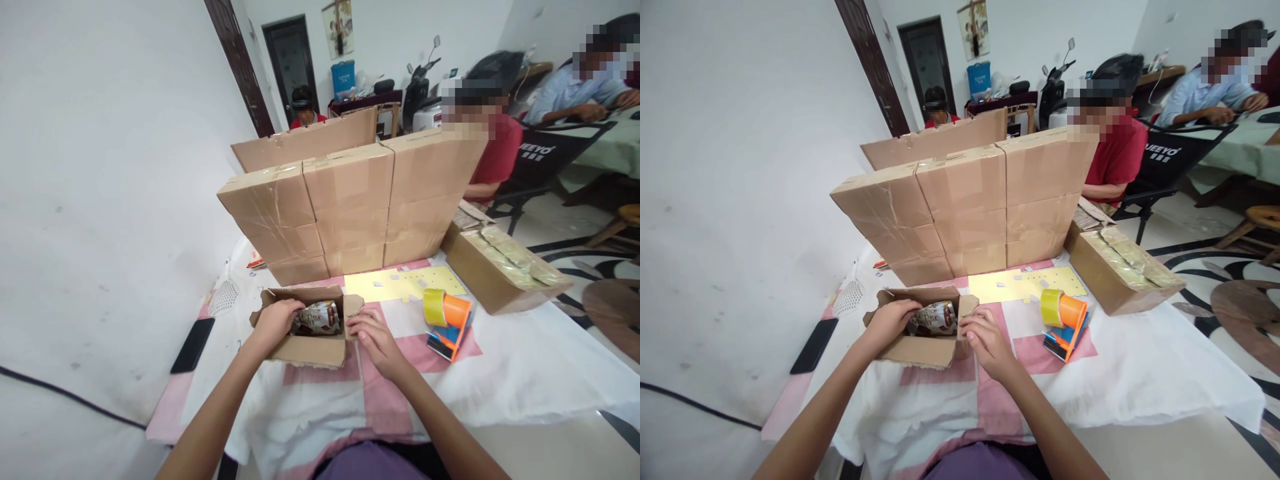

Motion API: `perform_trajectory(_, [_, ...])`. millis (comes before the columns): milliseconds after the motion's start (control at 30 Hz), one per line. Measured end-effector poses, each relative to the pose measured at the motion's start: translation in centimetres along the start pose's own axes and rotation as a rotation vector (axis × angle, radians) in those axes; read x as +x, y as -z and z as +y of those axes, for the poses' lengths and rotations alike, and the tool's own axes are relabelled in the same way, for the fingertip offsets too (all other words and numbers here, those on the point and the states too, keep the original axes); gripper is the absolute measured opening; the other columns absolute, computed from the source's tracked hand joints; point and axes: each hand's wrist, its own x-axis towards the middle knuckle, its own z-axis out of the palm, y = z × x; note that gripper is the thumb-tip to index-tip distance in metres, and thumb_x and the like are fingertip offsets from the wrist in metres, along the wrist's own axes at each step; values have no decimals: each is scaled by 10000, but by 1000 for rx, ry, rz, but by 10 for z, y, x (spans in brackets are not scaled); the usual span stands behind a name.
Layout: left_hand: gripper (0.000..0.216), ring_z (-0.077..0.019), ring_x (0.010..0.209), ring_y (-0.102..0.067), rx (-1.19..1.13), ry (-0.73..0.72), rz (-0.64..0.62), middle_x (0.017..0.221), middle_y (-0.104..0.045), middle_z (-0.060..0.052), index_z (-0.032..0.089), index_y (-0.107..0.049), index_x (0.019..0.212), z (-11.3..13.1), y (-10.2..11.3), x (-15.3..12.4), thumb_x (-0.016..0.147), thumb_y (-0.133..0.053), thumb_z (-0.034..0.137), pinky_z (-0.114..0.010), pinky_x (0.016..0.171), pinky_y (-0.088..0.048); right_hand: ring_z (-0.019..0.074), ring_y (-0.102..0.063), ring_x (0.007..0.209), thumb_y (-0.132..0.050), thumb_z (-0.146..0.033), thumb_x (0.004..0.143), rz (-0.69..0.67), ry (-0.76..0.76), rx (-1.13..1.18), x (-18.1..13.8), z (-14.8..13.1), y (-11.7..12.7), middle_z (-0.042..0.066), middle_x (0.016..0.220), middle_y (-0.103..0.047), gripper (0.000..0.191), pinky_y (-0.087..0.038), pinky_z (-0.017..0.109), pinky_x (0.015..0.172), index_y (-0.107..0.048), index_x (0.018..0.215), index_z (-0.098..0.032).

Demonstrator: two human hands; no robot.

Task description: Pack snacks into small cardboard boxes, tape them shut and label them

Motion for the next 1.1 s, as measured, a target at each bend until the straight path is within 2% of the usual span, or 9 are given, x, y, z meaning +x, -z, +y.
perform_trajectory(400, [324, -219, 950, -691, -87, -28, 19, 1001, -755, -26, 255, -715, 949, 2, -3, -3, 912, -417, 133, -304, 827, -487, 256, -550, 1103, -396, -274, 1050, -21, -3, -11, -1, 3, -1, 63, 1096, -700, 268, -414, 491, 1016, -649, 965, -250])
perform_trajectory(567, [247, -236, 1029, -683, -103, -21, 93, 1088, -750, -41, 260, -713, 1020, -6, 5, -6, 911, -498, 207, -351, 911, -509, 257, -566, 1098, -405, -290, 1045, -22, -12, -29, -1, 1, -2, 69, 1092, -699, 253, -444, 485, 1013, -646, 980, -248])
perform_trajectory(667, [261, -273, 1128, -653, -189, 94, 377, 1178, -721, -86, 241, -694, 1078, -30, 8, -29, 939, -533, 391, -419, 981, -510, 270, -562, 1200, -424, -309, 1036, 22, -46, -41, -10, 5, -3, 95, 1223, -665, 234, -461, 476, 1047, -643, 1098, -254])
perform_trajectory(733, [407, -310, 1175, -639, -326, 250, 641, 1219, -703, -110, 233, -681, 1102, -50, -1, -51, 901, -574, 570, -454, 968, -533, 281, -514, 1318, -445, -332, 1028, 92, -88, -35, -17, 10, -5, 115, 1383, -584, 276, -459, 464, 1088, -607, 1240, -263])
perform_trajectory(767, [551, -334, 1205, -630, -414, 294, 688, 1278, -681, -126, 233, -659, 1178, -59, -8, -62, 843, -610, 668, -469, 955, -547, 285, -484, 1364, -452, -345, 1024, 121, -108, -25, -20, 12, -7, 121, 1445, -537, 320, -455, 460, 1104, -572, 1310, -267])
perform_trajectory(833, [933, -383, 1307, -570, -640, 204, 574, 1435, -591, -158, 237, -577, 1358, -71, -27, -79, 659, -653, 849, -497, 1001, -543, 288, -463, 1397, -452, -368, 1021, 130, -126, 14, -21, 14, -9, 131, 1497, -491, 408, -463, 454, 1109, -492, 1415, -268])
perform_trajectory(900, [1129, -399, 1405, -472, -782, 111, 436, 1532, -502, -158, 252, -511, 1449, -74, -45, -88, 533, -698, 886, -497, 1110, -475, 284, -488, 1375, -435, -375, 1025, 59, -108, 35, -14, 13, -11, 132, 1474, -520, 432, -457, 461, 1115, -464, 1443, -265])
perform_trajectory(967, [1062, -377, 1444, -424, -814, 129, 408, 1553, -481, -136, 275, -479, 1483, -72, -54, -89, 600, -749, 800, -485, 1170, -413, 277, -504, 1353, -416, -372, 1034, -59, -77, 1, -1, 7, -12, 111, 1406, -587, 382, -423, 478, 1139, -521, 1387, -272])
perform_trajectory(1100, [817, -332, 1399, -498, -788, 223, 466, 1503, -544, -107, 296, -413, 1525, -68, -52, -79, 821, -688, 604, -501, 1161, -424, 284, -440, 1402, -371, -376, 1054, -240, -69, -111, 24, -5, -14, 71, 1271, -678, 322, -354, 522, 1162, -624, 1228, -277])
